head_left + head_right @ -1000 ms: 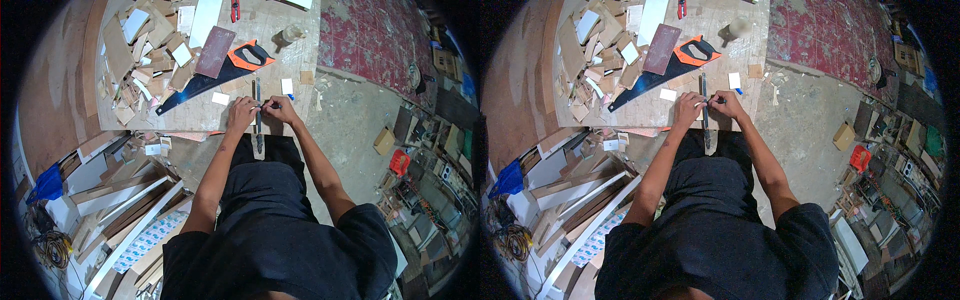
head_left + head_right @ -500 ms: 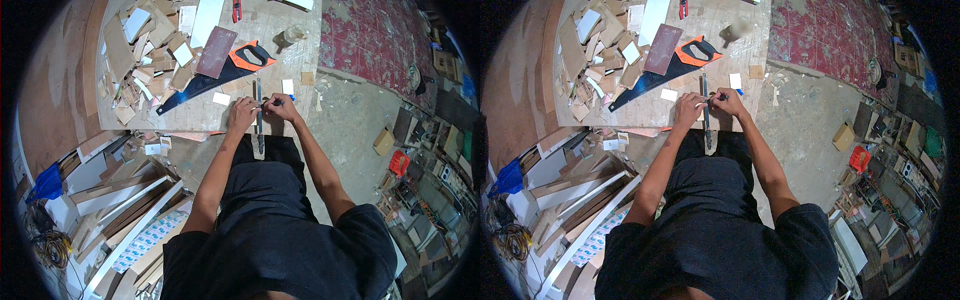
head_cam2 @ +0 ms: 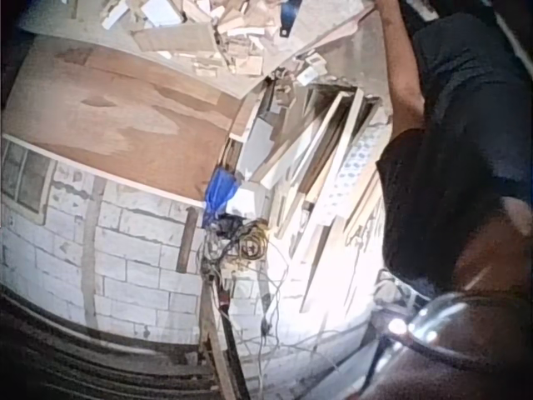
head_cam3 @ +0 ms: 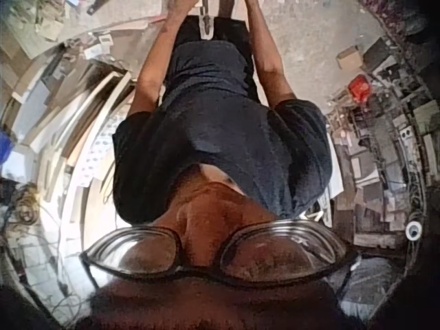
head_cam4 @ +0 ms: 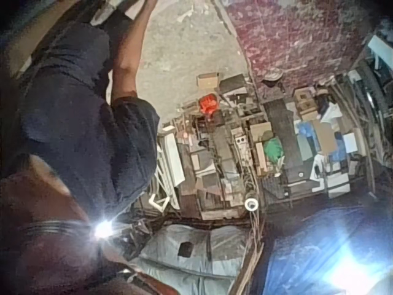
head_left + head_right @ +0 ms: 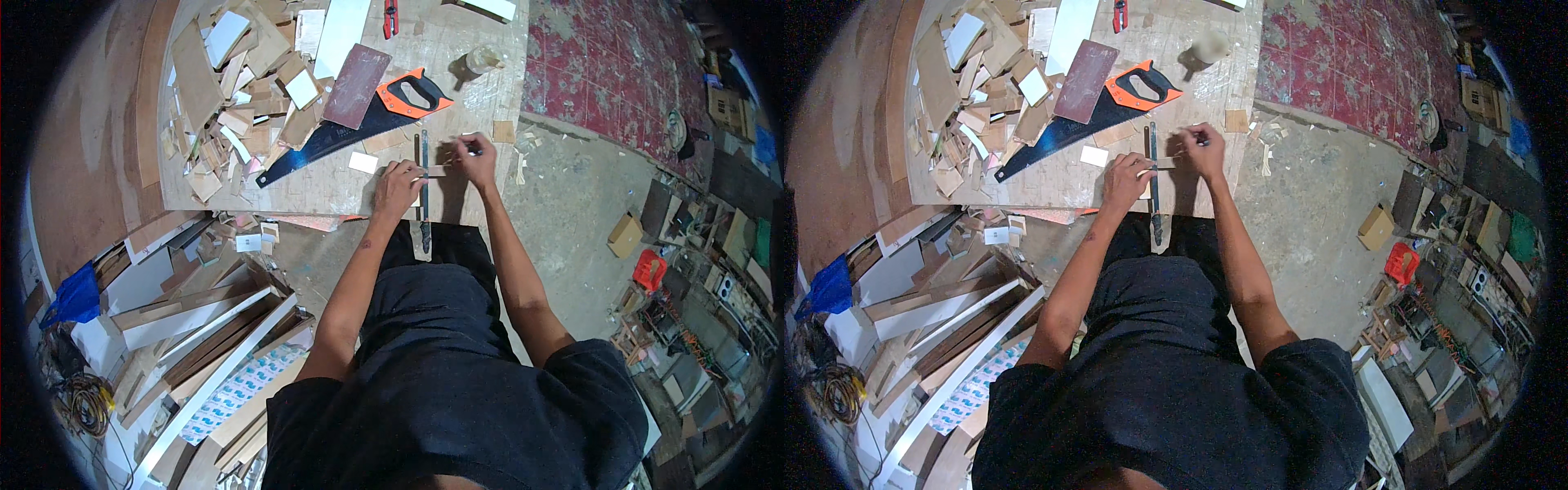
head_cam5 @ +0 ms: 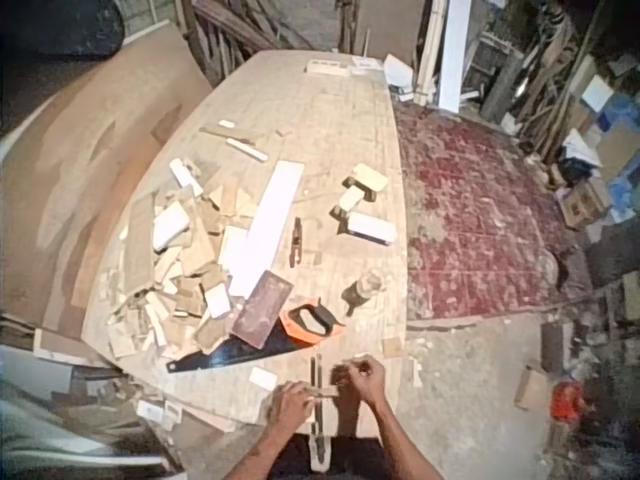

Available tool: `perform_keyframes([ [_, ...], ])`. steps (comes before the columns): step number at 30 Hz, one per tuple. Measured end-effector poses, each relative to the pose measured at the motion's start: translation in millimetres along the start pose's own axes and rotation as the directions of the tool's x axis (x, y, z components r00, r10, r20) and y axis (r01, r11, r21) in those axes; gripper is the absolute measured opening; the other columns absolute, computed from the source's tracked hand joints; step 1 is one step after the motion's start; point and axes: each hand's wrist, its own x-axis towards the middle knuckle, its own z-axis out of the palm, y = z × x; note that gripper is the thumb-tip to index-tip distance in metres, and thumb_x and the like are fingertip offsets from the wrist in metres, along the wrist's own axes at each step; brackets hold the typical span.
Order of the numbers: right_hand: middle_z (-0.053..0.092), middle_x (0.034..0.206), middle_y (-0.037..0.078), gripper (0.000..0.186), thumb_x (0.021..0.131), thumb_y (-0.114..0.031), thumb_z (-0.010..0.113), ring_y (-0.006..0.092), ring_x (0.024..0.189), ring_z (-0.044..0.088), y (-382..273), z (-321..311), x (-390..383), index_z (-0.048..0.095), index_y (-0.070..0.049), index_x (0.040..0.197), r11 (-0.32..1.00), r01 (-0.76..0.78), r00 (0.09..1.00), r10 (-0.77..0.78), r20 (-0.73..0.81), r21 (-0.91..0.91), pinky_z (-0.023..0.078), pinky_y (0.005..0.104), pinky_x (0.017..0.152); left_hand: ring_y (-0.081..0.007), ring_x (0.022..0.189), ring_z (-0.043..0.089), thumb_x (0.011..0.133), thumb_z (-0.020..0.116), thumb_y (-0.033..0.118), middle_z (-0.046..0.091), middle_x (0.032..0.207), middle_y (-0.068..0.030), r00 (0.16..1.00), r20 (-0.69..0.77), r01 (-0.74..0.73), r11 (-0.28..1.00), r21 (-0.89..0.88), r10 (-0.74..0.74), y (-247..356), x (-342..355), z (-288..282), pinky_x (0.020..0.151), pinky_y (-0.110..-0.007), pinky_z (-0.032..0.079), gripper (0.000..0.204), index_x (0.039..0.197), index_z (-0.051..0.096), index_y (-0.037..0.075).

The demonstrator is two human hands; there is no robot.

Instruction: The person is measuring and sawing a small piece of wood in a workshop environment.

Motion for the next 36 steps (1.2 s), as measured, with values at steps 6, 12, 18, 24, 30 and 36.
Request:
perform_keyframes([
  [6,0.071,0.084,0.016,0.040,0.080,-0.020,0.080,0.0275,0.079,0.071,-18.2,-31.7,-6.7,0.065,-0.003,0.113,0.728,0.328,0.885,-0.459,-0.073,-0.601,0.056,0.0371,0.070,-0.0263,0.093,0.061,0.074,0.081,0.019,0.068,0.096,-0.0017,0.998,-0.035,0.055,0.998,-0.043,-0.057,3.5,-1.0,2.2,0.082,-0.038,0.052,0.021,0.094,0.076,0.012],
  [12,0.072,0.077,0.014,0.053,0.076,-0.053,0.079,0.0298,0.069,0.071,-19.7,0.1,-91.7,0.070,-0.002,0.088,0.793,-0.112,0.938,0.282,0.199,-0.599,0.055,0.0404,0.067,-0.0255,0.090,0.062,0.078,0.070,0.009,0.068,0.095,-0.0004,0.996,-0.059,0.060,0.998,0.008,-0.059,0.6,-2.2,2.5,0.077,-0.039,0.053,0.016,0.091,0.077,0.014],
  [18,0.071,0.073,0.014,0.040,0.082,-0.034,0.080,0.0220,0.067,0.070,18.0,37.6,-105.9,0.066,0.003,0.084,0.873,-0.060,0.897,0.260,0.358,-0.483,0.054,0.0363,0.063,-0.0259,0.089,0.062,0.073,0.064,0.005,0.069,0.093,-0.0004,0.999,-0.023,0.044,0.999,-0.002,-0.044,1.8,8.7,2.5,0.075,-0.041,0.053,0.018,0.085,0.076,0.012],
  [24,0.070,0.083,0.010,0.017,0.093,-0.015,0.067,0.0151,0.077,0.067,18.1,13.3,-106.7,0.063,0.001,0.098,0.955,-0.097,0.815,0.239,0.528,-0.282,0.054,0.0304,0.069,-0.0292,0.090,0.062,0.070,0.071,0.008,0.067,0.098,-0.0056,0.995,0.002,0.097,0.995,-0.026,-0.097,-3.2,10.8,-1.2,0.082,-0.040,0.052,0.026,0.095,0.072,0.010],
  [30,0.069,0.087,0.011,0.019,0.095,-0.016,0.063,0.0167,0.080,0.065,35.3,-37.1,-117.5,0.060,0.001,0.103,0.985,-0.142,0.956,0.163,0.244,-0.099,0.052,0.0334,0.076,-0.0289,0.099,0.060,0.070,0.076,0.010,0.067,0.103,-0.0037,0.991,0.133,0.010,1.000,-0.006,-0.009,-12.4,8.6,-7.6,0.088,-0.042,0.052,0.031,0.101,0.074,0.010],
  [36,0.069,0.092,0.006,0.014,0.097,-0.015,0.063,0.0135,0.084,0.065,61.4,-48.3,-97.6,0.061,-0.002,0.103,0.965,-0.242,0.935,0.259,0.243,-0.099,0.051,0.0302,0.078,-0.0210,0.082,0.067,0.078,0.077,0.009,0.071,0.089,-0.0063,0.973,0.076,0.230,0.944,-0.236,-0.218,15.3,4.5,-29.5,0.074,-0.033,0.055,0.023,0.100,0.075,0.005],
])
